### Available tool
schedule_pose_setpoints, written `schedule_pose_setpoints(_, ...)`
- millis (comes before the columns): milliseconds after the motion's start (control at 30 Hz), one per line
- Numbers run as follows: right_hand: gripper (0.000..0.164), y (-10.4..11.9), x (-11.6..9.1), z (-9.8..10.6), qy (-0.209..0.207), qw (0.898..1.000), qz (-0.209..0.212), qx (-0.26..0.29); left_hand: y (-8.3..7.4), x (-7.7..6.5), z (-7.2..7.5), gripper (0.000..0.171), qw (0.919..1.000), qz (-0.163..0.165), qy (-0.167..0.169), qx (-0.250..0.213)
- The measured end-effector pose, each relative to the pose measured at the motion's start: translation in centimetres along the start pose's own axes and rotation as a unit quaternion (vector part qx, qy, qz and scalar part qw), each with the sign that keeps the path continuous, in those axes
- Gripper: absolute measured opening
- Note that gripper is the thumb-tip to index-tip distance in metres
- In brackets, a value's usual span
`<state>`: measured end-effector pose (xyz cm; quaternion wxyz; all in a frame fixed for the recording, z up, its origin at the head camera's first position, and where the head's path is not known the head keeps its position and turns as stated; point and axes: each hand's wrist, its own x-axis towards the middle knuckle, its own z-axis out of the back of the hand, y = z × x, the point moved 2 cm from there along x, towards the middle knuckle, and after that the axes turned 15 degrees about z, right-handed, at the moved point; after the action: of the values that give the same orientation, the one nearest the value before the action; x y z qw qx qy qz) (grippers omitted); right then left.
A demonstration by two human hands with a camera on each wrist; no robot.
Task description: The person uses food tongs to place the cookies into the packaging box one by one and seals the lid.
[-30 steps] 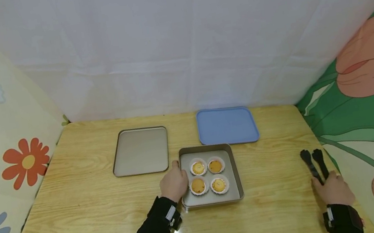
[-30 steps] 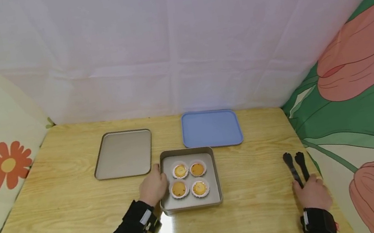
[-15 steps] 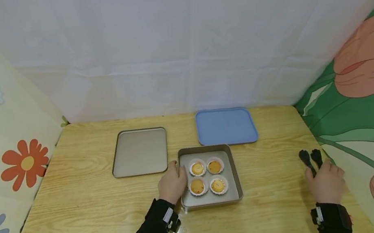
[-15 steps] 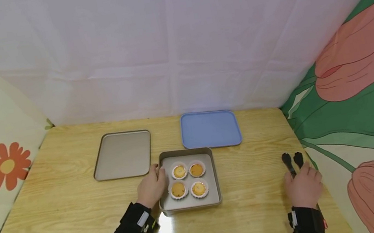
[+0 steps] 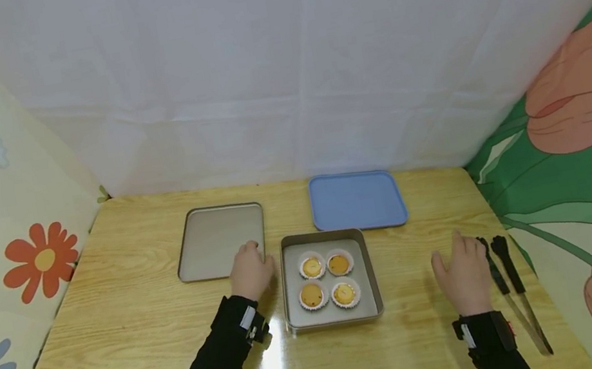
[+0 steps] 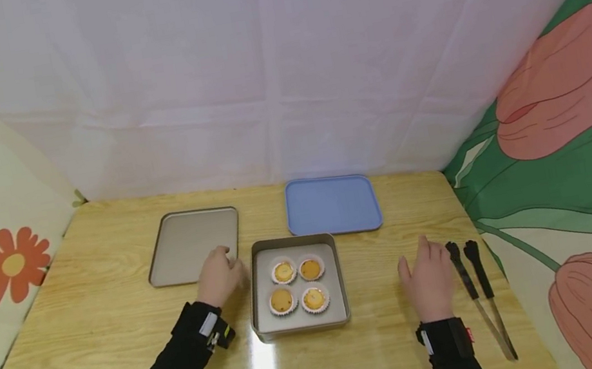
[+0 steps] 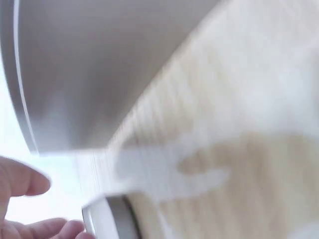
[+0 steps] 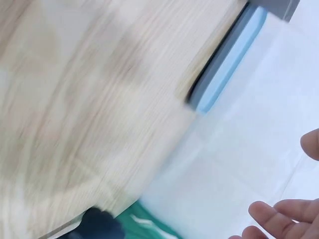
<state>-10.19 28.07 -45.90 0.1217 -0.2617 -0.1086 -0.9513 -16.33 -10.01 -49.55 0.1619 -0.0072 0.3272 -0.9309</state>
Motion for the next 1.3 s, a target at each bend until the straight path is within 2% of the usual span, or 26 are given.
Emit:
schedule_pose_setpoints(100, 0.057, 0.8, 0.3, -0.3, 0.008, 1.000, 0.011, 0.009, 0.0, 1.1, 0.5, 0.033, 0.9991, 0.000, 0.013, 0.041)
schedule_pose_setpoints(233, 0.056, 1.6, 0.4, -0.8, 0.023, 0.999, 0.022, 0.013, 0.0, 2.1, 0.4, 0.026, 0.9976, -0.007, 0.016, 0.067)
schedule_pose_setpoints(433, 0.055, 2.0, 0.0, -1.4, 0.038, 0.999, 0.022, 0.024, 0.5, 2.8, -0.7, 0.019, 0.9941, -0.012, 0.036, 0.101)
schedule_pose_setpoints(633, 0.055, 2.6, -0.1, -1.5, 0.038, 0.999, 0.021, 0.029, 0.9, 3.1, -1.5, 0.018, 0.9924, 0.007, 0.048, 0.114)
schedule_pose_setpoints(967, 0.052, 3.5, -0.3, -1.9, 0.038, 0.998, 0.038, 0.026, 0.9, 2.8, -1.3, 0.017, 0.9930, -0.003, 0.055, 0.105)
schedule_pose_setpoints(1133, 0.052, 3.8, -0.4, -2.0, 0.032, 0.998, 0.047, 0.027, 0.8, 2.2, -0.4, 0.018, 0.9959, -0.025, 0.039, 0.078)
schedule_pose_setpoints(1233, 0.053, 4.0, -0.3, -2.1, 0.038, 0.997, 0.047, 0.039, 0.6, 1.9, 0.5, 0.021, 0.9973, -0.049, 0.021, 0.050)
schedule_pose_setpoints(1300, 0.053, 4.1, -0.3, -2.2, 0.044, 0.997, 0.047, 0.048, 0.3, 1.6, 1.3, 0.024, 0.9981, -0.053, 0.020, 0.024)
